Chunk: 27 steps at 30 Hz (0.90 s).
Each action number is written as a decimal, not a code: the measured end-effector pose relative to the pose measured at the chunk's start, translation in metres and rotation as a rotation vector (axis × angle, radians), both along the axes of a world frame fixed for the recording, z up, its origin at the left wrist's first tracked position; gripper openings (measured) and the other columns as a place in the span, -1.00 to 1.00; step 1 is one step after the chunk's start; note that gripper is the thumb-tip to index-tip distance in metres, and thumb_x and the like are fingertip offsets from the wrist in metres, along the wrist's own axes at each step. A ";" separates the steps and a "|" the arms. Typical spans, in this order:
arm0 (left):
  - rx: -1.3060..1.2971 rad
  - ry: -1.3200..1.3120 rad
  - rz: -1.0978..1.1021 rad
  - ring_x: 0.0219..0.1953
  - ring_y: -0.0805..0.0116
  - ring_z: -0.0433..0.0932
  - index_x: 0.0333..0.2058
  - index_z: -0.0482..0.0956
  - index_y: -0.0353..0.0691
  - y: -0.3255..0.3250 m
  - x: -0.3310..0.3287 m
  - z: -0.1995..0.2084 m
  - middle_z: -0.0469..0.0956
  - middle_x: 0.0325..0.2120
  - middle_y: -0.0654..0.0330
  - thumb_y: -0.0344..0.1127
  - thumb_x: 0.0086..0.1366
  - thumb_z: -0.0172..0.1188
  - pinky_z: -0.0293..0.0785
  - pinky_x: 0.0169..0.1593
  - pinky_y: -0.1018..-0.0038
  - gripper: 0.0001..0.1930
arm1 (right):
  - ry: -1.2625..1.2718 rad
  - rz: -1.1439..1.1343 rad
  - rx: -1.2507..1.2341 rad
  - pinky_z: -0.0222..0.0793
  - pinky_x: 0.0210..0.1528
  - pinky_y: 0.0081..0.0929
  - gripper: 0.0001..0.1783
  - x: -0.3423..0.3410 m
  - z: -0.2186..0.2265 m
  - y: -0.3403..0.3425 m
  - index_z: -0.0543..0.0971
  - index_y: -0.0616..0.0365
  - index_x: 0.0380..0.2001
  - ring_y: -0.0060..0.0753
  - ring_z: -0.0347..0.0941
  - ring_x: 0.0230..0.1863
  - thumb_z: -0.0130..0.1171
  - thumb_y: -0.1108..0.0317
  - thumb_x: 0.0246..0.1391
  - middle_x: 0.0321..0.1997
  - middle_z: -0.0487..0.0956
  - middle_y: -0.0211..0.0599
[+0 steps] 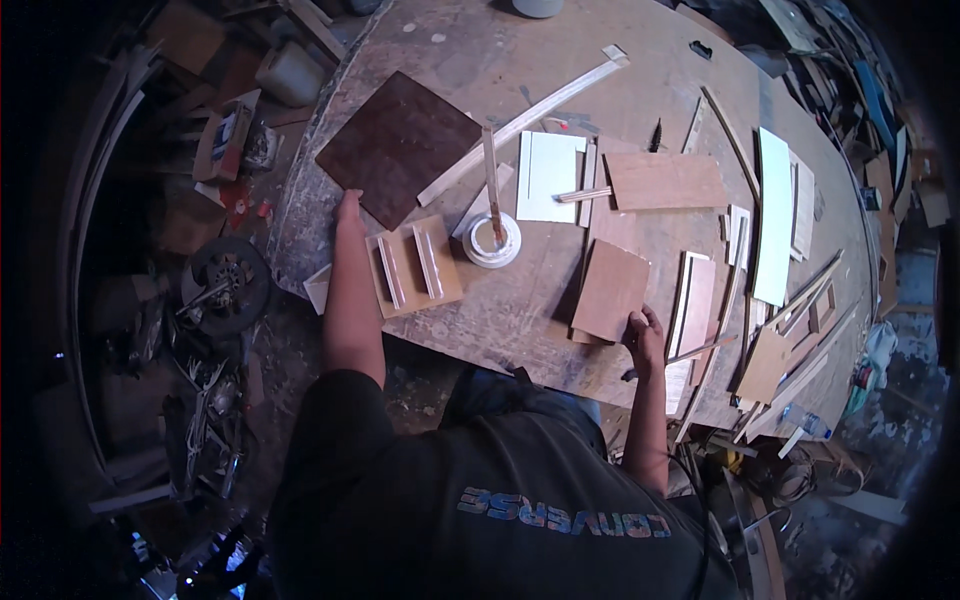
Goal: The person assembles small wooden pieces into a box-like structure, then uses a utility knife to cut a larger wooden board into smaller pieces. The person arranges the cut pieces on the workbench and continues to handle and align them.
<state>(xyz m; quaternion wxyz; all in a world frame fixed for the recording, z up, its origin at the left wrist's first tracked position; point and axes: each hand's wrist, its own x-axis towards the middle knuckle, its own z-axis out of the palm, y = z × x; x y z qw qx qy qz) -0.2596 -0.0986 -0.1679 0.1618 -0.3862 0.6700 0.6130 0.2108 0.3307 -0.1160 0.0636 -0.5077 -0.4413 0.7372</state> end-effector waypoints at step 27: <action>-0.084 1.169 0.281 0.03 0.18 0.50 0.11 0.47 -0.47 0.001 0.152 0.352 0.53 0.05 -0.02 -0.19 0.43 0.16 0.42 0.16 0.21 -0.54 | 0.115 0.119 0.450 0.28 -0.53 -0.66 -0.69 -0.008 0.026 0.066 0.62 0.17 -0.37 -0.66 0.45 -0.59 0.25 0.13 0.26 -0.54 0.61 -0.42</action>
